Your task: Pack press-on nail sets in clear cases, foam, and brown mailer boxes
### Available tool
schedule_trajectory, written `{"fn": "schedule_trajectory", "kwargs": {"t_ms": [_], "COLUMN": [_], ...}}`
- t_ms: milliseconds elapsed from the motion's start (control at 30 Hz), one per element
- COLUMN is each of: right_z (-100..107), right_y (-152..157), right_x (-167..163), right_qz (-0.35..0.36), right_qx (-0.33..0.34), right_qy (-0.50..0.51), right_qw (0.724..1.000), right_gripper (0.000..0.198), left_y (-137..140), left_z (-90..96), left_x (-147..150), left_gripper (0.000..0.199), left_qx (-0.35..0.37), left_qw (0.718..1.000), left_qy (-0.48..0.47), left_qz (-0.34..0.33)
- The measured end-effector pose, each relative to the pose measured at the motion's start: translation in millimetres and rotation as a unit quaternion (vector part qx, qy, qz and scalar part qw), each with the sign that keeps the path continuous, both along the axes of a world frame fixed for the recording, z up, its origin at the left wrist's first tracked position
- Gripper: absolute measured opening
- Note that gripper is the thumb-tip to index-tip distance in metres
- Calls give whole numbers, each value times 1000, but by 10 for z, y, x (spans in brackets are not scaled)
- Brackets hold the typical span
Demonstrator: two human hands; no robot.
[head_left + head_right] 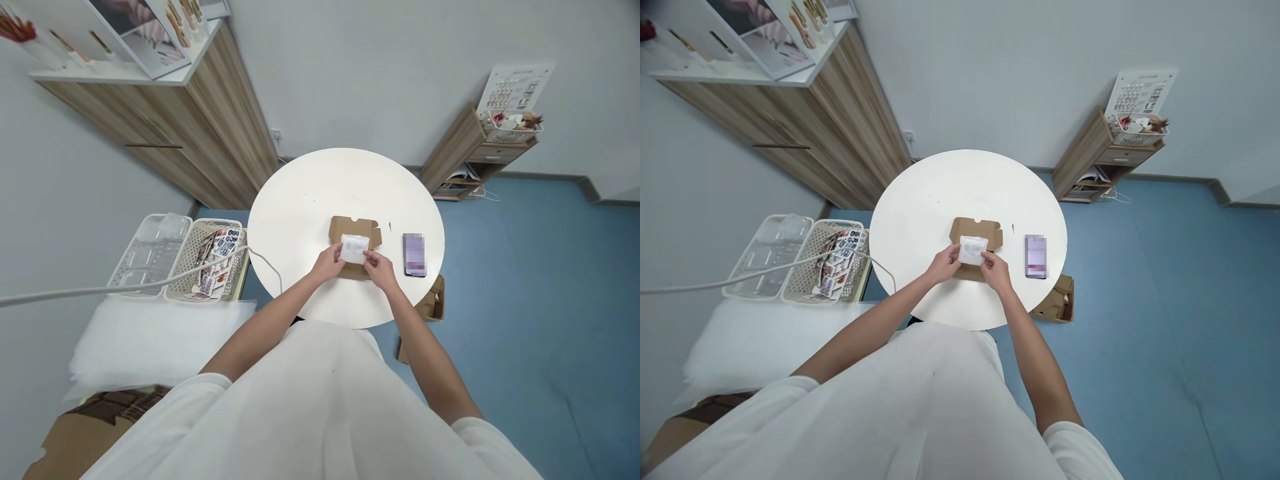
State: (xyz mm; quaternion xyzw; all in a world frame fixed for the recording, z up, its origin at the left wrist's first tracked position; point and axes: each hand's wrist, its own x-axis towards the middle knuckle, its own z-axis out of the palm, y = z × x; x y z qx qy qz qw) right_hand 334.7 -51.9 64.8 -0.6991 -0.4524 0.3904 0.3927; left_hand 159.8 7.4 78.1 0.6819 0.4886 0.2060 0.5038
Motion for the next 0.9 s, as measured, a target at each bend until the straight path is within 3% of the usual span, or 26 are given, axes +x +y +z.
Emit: {"fn": "schedule_trajectory", "kwargs": {"t_ms": [200,367,767,900], "right_z": [-217,-330,-383,-357], "right_y": [-122,-140,-173,-168], "right_x": [49,57,-36,-77], "right_qz": [62,113,197,172], "right_qx": [-24,-35,-44,-31], "right_qy": [1,-69,-229,-255], "right_qw": [998,991,952,951], "right_gripper": [43,44,23,23], "left_y": [-87,-114,-235,-233], "left_z": [-193,-261,-351,-323], "left_x": [48,41,1,37], "left_gripper": [52,42,29,32], "left_qx": [19,36,65,70], "left_qw": [994,981,965,963], "left_qy": [103,165,198,217], "left_qz": [-42,-91,-156,-147]}}
